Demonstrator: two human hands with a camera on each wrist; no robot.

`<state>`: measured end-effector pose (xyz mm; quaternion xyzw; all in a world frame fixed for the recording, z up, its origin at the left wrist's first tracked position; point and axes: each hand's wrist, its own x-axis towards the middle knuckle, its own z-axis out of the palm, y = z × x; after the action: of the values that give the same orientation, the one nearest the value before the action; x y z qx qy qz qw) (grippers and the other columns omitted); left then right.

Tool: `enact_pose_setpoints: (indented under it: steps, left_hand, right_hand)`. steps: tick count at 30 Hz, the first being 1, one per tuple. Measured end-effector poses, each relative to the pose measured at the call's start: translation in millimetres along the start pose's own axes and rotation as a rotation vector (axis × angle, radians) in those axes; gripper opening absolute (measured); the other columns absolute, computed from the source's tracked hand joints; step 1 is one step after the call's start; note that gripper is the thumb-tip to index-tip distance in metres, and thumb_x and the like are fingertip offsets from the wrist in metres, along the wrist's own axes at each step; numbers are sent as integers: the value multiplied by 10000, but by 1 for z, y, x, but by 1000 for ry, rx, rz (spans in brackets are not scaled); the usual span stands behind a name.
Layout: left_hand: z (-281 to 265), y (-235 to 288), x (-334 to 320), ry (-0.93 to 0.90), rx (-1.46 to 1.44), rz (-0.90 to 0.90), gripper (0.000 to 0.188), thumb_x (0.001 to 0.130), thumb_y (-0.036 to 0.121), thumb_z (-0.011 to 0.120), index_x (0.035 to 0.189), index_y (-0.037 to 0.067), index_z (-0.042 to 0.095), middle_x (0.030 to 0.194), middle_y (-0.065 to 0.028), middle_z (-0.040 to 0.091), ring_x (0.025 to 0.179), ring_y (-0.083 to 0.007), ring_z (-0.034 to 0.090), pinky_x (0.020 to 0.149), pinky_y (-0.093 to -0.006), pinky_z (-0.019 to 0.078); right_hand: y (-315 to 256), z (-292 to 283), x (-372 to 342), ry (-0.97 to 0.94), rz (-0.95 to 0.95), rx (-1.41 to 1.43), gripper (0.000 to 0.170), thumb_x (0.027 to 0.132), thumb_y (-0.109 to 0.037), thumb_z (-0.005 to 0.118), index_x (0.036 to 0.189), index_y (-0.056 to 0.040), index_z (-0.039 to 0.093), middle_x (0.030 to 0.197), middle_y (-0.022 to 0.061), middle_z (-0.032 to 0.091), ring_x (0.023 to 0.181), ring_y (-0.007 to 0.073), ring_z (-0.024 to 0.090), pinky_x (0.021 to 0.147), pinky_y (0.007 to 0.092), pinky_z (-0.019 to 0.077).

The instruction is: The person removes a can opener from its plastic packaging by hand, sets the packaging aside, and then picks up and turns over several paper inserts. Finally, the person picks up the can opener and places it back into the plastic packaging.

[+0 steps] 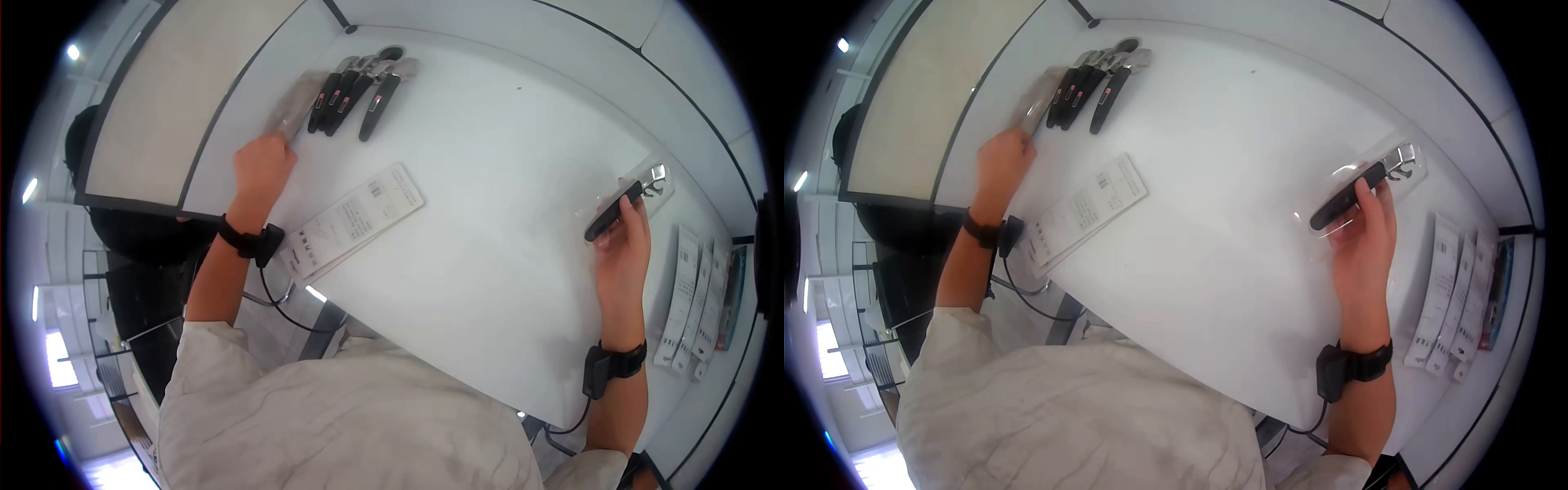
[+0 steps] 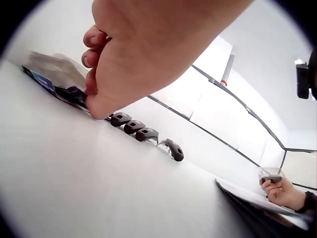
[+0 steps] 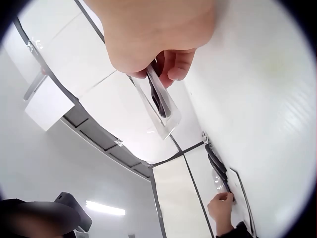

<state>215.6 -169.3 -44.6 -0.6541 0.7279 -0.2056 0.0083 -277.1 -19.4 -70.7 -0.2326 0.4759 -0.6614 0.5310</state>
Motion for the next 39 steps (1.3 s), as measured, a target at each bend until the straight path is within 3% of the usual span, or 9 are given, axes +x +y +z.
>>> enact_pose_setpoints:
  steps: [3, 6, 14, 18, 22, 31, 35, 39]
  left_hand:
    - [0, -6, 1, 76, -50, -24, 142, 877, 182, 617, 858, 77, 710, 888, -124, 721, 815, -355, 698, 687, -478, 543]
    - [-11, -8, -1, 103, -154, 16, 108, 858, 203, 688, 859, 96, 701, 876, -101, 720, 822, -349, 694, 697, -468, 539]
    - [-26, -15, -5, -42, -289, 73, 245, 809, 261, 794, 979, 123, 684, 955, -77, 707, 876, -307, 682, 731, -416, 538]
    - [-22, -25, -11, -43, -194, 138, 294, 773, 192, 814, 1009, 129, 651, 1016, -45, 666, 923, -309, 670, 744, -418, 537]
    - [-46, -32, -21, -121, -186, 220, 463, 690, 101, 861, 1063, 157, 593, 1018, -41, 608, 945, -300, 659, 742, -408, 538]
    - [-39, -32, -19, 73, -19, 462, 331, 727, 57, 781, 1003, 122, 611, 976, -38, 596, 905, -247, 644, 685, -384, 558]
    - [-18, -29, -19, 209, -24, 370, 109, 811, 83, 687, 894, 108, 621, 899, -29, 595, 842, -236, 642, 633, -394, 551]
    - [-11, -26, -21, 286, -115, 305, 83, 808, 82, 715, 867, 102, 661, 872, -39, 608, 812, -246, 653, 623, -387, 544]
  right_hand:
    - [0, 0, 0, -12, -2, -11, 329, 1037, -196, 587, 1340, -73, 554, 1052, 8, 637, 906, 99, 613, 717, 264, 491]
    - [1, -2, 0, -22, -4, -6, 333, 1037, -196, 586, 1345, -73, 549, 1048, 12, 638, 898, 99, 617, 706, 258, 494]
    - [2, 0, 1, 1, 11, 57, 349, 1038, -193, 586, 1364, -75, 550, 1146, 12, 631, 1020, 120, 619, 827, 292, 524]
    - [1, 0, 0, -3, 16, 52, 352, 1038, -189, 585, 1369, -76, 550, 1111, 3, 624, 975, 110, 609, 789, 275, 509]
    - [1, -1, 0, -10, 19, 35, 346, 1039, -188, 584, 1365, -78, 557, 1099, 4, 616, 962, 110, 598, 779, 286, 500]
    - [2, -2, 1, -11, 15, 61, 335, 1039, -184, 587, 1358, -82, 562, 1132, 10, 629, 1017, 123, 610, 831, 308, 519]
    - [2, 0, 1, -13, 10, 59, 335, 1039, -183, 587, 1354, -71, 562, 1105, 11, 637, 997, 116, 619, 824, 301, 523]
    - [2, 0, 0, -23, -1, 48, 347, 1037, -187, 587, 1357, -59, 553, 1049, 9, 637, 888, 93, 611, 723, 258, 491]
